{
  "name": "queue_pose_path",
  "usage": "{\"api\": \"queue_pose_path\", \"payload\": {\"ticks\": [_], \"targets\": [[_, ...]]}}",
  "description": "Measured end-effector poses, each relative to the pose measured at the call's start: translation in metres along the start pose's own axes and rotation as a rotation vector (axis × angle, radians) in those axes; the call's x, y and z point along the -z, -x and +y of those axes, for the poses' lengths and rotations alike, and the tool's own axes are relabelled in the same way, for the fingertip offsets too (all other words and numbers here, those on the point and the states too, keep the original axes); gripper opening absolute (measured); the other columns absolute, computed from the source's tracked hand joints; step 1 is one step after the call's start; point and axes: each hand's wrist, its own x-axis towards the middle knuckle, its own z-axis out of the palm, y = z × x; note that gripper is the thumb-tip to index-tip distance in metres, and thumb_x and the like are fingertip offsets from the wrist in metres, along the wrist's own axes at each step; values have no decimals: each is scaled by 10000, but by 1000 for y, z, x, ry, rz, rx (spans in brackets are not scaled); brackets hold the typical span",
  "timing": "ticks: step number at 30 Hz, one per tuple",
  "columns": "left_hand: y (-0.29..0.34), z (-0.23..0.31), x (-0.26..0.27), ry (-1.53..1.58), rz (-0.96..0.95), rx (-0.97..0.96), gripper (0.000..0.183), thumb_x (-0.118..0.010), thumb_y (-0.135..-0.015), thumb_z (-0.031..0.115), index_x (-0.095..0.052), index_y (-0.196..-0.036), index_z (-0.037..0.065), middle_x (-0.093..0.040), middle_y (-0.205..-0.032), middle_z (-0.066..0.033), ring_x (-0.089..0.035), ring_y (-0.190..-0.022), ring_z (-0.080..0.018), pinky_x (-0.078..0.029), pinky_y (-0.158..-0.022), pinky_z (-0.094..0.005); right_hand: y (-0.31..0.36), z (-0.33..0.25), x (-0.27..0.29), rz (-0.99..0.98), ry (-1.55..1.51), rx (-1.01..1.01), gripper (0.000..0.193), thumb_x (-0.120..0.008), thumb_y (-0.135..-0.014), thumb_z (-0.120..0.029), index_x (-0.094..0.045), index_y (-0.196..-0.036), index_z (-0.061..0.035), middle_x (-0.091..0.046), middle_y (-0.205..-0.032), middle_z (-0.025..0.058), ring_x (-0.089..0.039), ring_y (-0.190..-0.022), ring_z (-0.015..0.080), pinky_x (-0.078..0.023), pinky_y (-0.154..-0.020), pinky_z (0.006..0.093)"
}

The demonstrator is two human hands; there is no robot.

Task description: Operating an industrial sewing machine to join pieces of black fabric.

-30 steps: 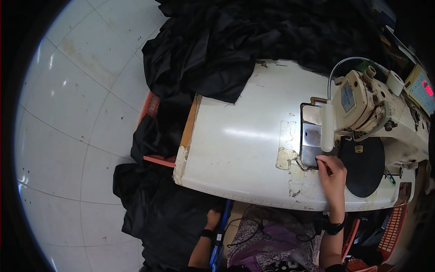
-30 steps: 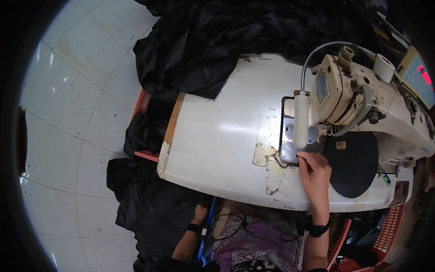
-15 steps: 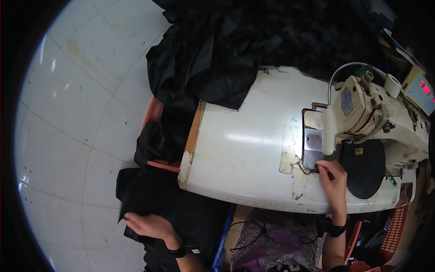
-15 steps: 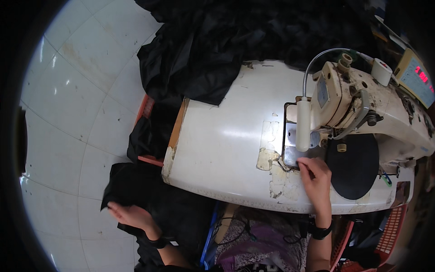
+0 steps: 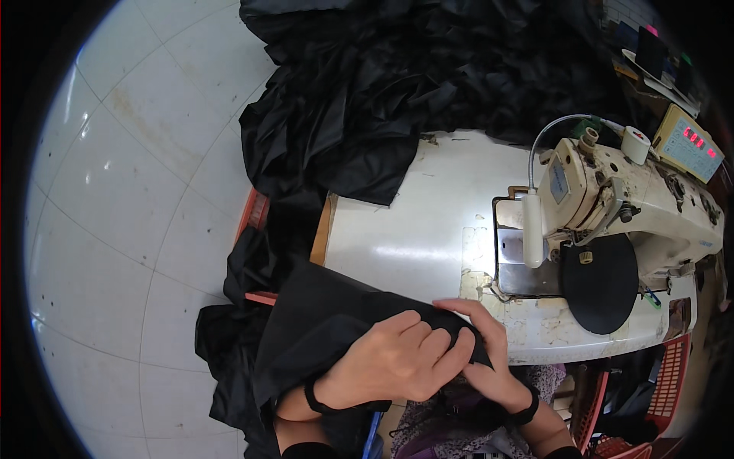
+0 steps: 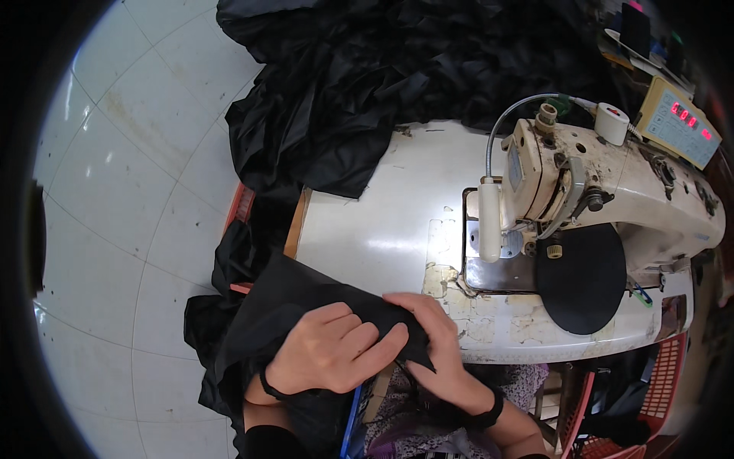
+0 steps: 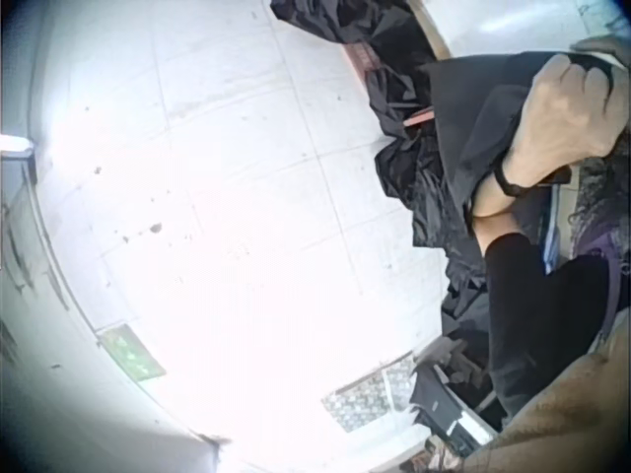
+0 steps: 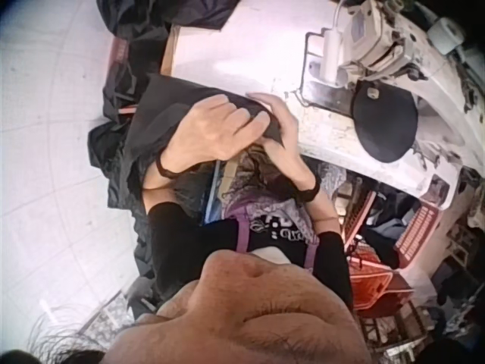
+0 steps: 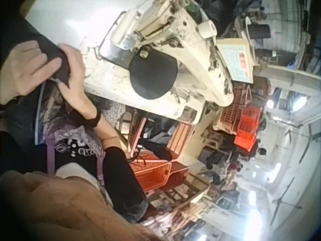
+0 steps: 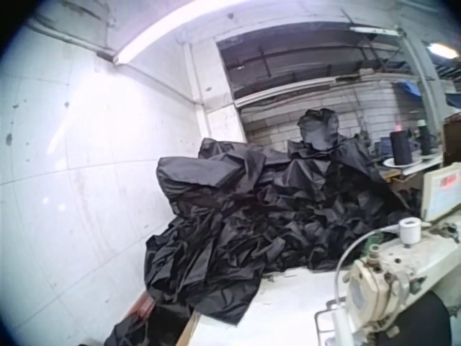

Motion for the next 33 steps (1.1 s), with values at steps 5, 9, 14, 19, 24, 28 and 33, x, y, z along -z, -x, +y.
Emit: {"api": "queue_pose_path", "payload": {"ticks": [5, 9, 14, 19, 24, 28, 33], "targets": [[-34, -35, 20, 9, 126, -36, 264, -802, -697, 249, -658, -825, 69, -360, -587, 0, -432, -487, -147, -351, -478, -280, 7, 0, 4, -256, -223, -271, 429, -704, -887, -50, -572, -1285, 43, -669, -1168, 155, -575, -1196, 190, -439, -1023, 325], [-74, -92, -29, -42, 261, -115, 335, -811, -700, 303, -643, -873, 71, -453, -719, -45, -505, -662, -226, -442, -641, -335, 21, 10, 0, -265, -489, -234, 417, -722, -899, -26, -573, -1284, 33, -641, -1264, 81, -564, -1164, 134, -460, -1002, 310], [-63, -60, -33, 275, 198, 124, 389, -766, -769, 72, -661, -1142, 33, -620, -1067, -116, -588, -1005, -326, -461, -941, -450, 3, 27, 22, 97, -559, -449, 325, -728, -898, -53, -645, -1203, 21, -689, -1121, 47, -632, -1000, 105, -530, -860, 278], [2, -31, -60, 579, -201, 406, 903, -822, -737, 382, -432, -1479, 45, -431, -1526, -153, -371, -1432, -336, -215, -1189, -538, -13, 24, 17, 294, -587, -375, 310, -746, -896, -95, -658, -1171, 16, -686, -1129, 52, -633, -1000, 113, -525, -862, 271], [64, -21, -123, 782, -134, 449, 543, -732, -859, 208, -571, -1326, -17, -580, -1385, -191, -540, -1310, -311, -314, -1147, -463, -9, 43, 7, 267, -376, -334, 317, -727, -930, -195, -656, -1125, 45, -696, -1058, 67, -619, -952, 110, -504, -837, 272], [71, -23, -105, 615, 279, 1114, 214, -480, -933, 9, -654, -1016, -84, -736, -1015, -157, -680, -966, -181, -511, -880, -310, 0, 44, 34, 242, -83, -454, 232, -699, -916, -156, -674, -949, 72, -711, -876, 60, -606, -854, 94, -491, -759, 281], [74, -6, -67, 345, 575, 1106, 253, -413, -933, -41, -643, -1035, -68, -731, -1045, -144, -697, -995, -272, -439, -1045, -387, 9, 14, 20, 665, 675, 252, 104, -713, -761, 30, -624, -802, -6, -639, -791, 95, -597, -700, 248, -474, -647, 373]]}}
